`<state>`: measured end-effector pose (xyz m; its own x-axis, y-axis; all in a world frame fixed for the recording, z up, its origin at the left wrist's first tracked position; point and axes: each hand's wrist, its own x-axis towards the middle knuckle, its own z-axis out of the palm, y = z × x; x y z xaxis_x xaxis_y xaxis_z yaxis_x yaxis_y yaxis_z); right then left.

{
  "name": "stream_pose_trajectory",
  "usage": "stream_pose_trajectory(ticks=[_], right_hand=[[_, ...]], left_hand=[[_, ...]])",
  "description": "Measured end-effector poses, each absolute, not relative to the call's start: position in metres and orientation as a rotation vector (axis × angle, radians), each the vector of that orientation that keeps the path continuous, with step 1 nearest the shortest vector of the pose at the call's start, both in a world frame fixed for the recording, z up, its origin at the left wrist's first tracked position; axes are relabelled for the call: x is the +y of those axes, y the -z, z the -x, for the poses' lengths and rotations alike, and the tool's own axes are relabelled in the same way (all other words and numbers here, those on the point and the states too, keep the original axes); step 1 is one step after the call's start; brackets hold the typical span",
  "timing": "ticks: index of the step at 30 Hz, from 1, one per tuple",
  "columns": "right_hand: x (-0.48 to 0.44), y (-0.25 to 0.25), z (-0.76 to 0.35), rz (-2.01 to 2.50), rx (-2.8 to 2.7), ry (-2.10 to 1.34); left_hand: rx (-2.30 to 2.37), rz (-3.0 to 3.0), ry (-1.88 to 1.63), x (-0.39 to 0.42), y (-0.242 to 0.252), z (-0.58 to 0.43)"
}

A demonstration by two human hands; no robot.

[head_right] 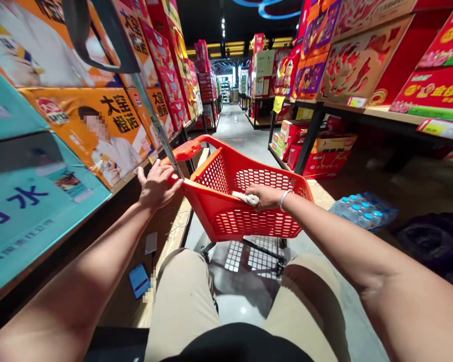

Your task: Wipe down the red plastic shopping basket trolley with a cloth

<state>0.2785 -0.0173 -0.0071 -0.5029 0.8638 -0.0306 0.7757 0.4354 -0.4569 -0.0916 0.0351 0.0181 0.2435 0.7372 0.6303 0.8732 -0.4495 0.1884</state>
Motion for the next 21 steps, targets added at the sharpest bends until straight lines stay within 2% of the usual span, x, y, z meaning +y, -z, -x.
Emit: stream_pose_trajectory(ticks=[7,12,14,18,21], right_hand=[[-0.024,-0.008,-0.314,1.283,-1.621,-0.964],[-0.039,-0.033,-0.313,1.267,-1.641,-1.336],[-0.035,-0.036,-0.309,1.405,-1.730,-1.095],[-0.017,-0.028,-0.288,1.693,-1.705,-0.076],[-0.012,-0.013,-0.252,1.658,-1.768,0.153]], left_hand=[[-1.402,2.362,0.925,0.019,-0.010,0.076],[-1.312,2.325,0.740,0.001,-0.012,0.063],[-1.268,2.299,0.706,-0.008,-0.013,0.058],[-1.242,2.266,0.692,-0.022,-0.015,0.045],[-1.239,2.238,0.724,-0.028,-0.013,0.035]])
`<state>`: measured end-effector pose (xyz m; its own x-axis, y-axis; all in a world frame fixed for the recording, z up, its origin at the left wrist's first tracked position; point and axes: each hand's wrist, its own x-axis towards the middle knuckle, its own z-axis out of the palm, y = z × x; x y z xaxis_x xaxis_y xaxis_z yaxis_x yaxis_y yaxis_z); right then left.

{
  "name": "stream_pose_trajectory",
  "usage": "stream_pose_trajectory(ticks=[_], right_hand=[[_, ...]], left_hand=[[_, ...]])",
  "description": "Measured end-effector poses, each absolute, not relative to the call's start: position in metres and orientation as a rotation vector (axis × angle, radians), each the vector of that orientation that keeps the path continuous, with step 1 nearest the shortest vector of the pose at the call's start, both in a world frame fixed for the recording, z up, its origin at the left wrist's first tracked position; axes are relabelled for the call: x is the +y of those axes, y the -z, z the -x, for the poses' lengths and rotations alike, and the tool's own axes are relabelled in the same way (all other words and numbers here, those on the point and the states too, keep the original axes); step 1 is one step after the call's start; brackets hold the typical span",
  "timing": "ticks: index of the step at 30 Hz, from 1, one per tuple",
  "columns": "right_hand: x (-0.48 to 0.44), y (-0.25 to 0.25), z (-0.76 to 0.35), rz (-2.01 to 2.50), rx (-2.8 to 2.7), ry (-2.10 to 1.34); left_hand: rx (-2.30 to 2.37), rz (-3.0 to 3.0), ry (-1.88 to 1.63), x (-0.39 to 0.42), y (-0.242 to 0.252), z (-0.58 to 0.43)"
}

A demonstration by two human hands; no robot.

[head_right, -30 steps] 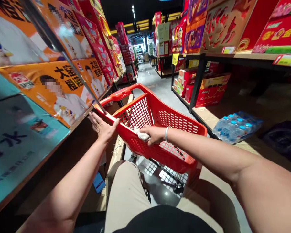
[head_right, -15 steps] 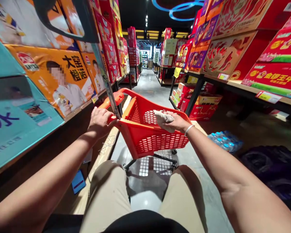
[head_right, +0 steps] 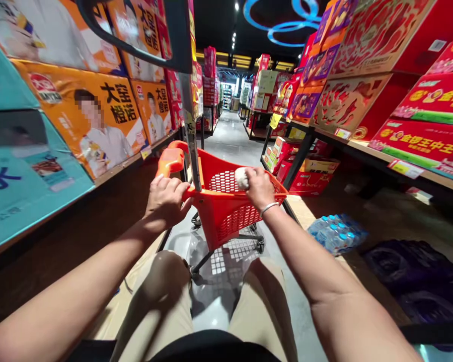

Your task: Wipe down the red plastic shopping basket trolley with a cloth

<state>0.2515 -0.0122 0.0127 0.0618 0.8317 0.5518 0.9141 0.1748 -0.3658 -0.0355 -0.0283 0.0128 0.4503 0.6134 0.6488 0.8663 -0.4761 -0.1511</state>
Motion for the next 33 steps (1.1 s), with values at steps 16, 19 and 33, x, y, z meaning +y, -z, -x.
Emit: stream_pose_trajectory(ticks=[16,19,33], right_hand=[[0.025,-0.013,-0.201,0.962,-1.974,-0.665],[0.031,-0.006,-0.198,0.848,-1.844,-1.102],[0.039,0.000,-0.197,1.112,-1.422,-0.116]], left_hand=[[-1.286,2.156,0.793,-0.034,-0.005,0.036],[-1.283,2.144,0.782,-0.032,-0.003,0.037],[-1.150,2.079,0.821,-0.031,0.001,0.038]])
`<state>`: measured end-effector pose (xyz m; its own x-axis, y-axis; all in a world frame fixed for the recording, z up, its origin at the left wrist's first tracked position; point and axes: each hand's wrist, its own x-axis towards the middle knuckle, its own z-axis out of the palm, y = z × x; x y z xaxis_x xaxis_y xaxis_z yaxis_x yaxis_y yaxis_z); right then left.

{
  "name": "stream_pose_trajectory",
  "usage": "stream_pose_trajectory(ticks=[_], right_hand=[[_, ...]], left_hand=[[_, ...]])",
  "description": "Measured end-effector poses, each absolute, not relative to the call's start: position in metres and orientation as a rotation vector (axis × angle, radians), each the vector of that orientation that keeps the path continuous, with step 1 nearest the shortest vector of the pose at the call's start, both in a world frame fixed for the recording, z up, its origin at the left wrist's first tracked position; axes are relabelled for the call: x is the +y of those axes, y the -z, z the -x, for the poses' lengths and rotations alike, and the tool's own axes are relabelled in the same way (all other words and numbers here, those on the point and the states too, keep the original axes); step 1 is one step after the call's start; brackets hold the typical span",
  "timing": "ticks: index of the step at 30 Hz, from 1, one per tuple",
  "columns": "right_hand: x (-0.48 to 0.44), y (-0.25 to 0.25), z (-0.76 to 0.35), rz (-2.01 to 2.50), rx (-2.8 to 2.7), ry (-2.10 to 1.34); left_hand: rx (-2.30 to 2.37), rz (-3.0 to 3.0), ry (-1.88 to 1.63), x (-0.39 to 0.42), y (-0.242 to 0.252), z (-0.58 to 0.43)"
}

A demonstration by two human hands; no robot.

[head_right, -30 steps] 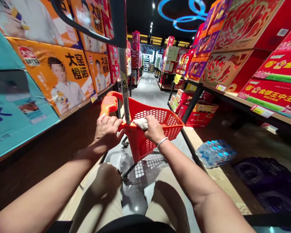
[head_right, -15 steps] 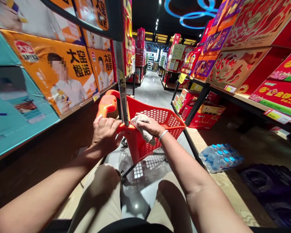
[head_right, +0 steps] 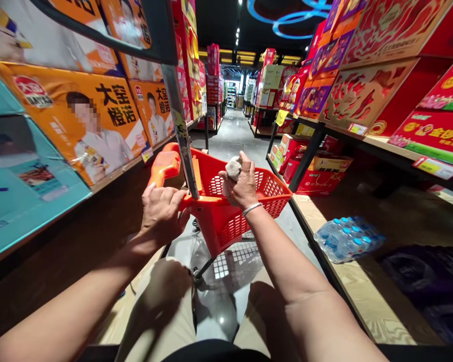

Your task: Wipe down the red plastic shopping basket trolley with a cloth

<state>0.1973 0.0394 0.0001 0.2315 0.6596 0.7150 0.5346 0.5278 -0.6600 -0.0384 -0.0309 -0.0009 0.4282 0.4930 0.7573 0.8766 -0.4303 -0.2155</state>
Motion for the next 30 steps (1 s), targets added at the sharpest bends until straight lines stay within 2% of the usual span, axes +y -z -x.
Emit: stream_pose_trajectory(ticks=[2,4,11,22,24,27,30], right_hand=[[0.033,0.010,-0.188,1.084,-1.528,0.119],[0.020,0.023,-0.176,1.044,-1.640,0.188],[-0.018,0.030,-0.169,1.063,-1.624,-0.046],[-0.049,0.055,-0.168,1.006,-1.365,-0.244],[-0.068,0.049,-0.168,0.984,-1.356,-0.388],[-0.094,0.041,-0.169,0.937,-1.308,-0.843],[-0.104,0.041,-0.169,0.852,-1.155,-1.086]], left_hand=[[-1.141,2.075,0.830,-0.031,0.001,0.038],[-1.138,2.074,0.833,-0.031,0.002,0.038],[-1.168,2.072,0.858,-0.032,0.006,0.036],[-1.017,2.274,1.246,-0.060,0.015,0.028],[-0.900,2.485,1.324,-0.070,0.020,0.017],[-0.790,2.792,1.380,-0.079,0.032,0.001],[-0.856,2.918,1.360,-0.082,0.046,-0.008]])
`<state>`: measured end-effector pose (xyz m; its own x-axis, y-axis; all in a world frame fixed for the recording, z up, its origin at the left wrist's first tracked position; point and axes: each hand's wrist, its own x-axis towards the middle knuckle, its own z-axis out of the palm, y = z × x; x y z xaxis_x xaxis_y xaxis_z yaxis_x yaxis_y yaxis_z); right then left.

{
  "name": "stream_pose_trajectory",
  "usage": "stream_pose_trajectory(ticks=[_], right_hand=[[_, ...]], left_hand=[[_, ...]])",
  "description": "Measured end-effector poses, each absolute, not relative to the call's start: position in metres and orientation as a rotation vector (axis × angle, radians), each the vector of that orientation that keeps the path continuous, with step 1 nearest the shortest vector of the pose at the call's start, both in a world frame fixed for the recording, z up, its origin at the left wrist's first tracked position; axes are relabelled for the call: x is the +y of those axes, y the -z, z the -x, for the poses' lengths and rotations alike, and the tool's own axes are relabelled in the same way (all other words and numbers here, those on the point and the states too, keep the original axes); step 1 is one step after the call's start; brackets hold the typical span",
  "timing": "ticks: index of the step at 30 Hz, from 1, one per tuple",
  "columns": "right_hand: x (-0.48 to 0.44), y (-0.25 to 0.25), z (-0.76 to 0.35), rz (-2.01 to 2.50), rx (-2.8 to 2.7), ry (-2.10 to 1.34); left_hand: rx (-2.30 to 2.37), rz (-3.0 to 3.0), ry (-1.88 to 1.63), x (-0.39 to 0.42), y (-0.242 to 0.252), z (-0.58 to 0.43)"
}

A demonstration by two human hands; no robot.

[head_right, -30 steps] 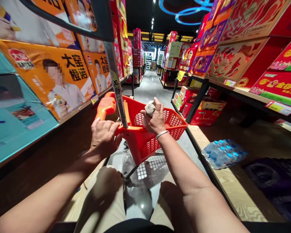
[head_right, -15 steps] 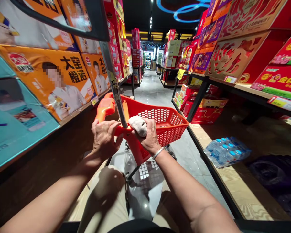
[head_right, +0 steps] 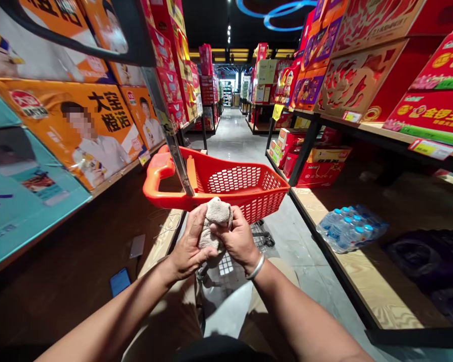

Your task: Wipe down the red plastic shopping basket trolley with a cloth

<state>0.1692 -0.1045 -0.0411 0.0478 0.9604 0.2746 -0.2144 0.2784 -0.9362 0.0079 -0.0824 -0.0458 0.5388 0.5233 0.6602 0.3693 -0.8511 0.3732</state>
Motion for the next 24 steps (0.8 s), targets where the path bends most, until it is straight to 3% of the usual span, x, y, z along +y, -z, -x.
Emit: stream_pose_trajectory(ticks=[8,13,16,20,24], right_hand=[[-0.103,0.057,-0.173,1.002,-1.153,-0.816],[-0.111,0.056,-0.168,0.704,-1.074,-1.421],[-0.114,0.053,-0.163,0.649,-1.080,-1.564],[-0.103,0.040,-0.169,0.754,-1.221,-1.284],[-0.063,0.021,-0.191,0.919,-1.496,-0.540]], left_hand=[[1.114,-2.375,-1.164,-0.083,0.056,-0.010],[1.121,-2.269,-1.112,-0.084,0.053,-0.008],[1.129,-2.422,-1.179,-0.080,0.050,-0.004],[1.254,-2.697,-1.249,-0.077,0.026,0.009],[1.476,-2.844,-1.341,-0.063,-0.015,0.030]])
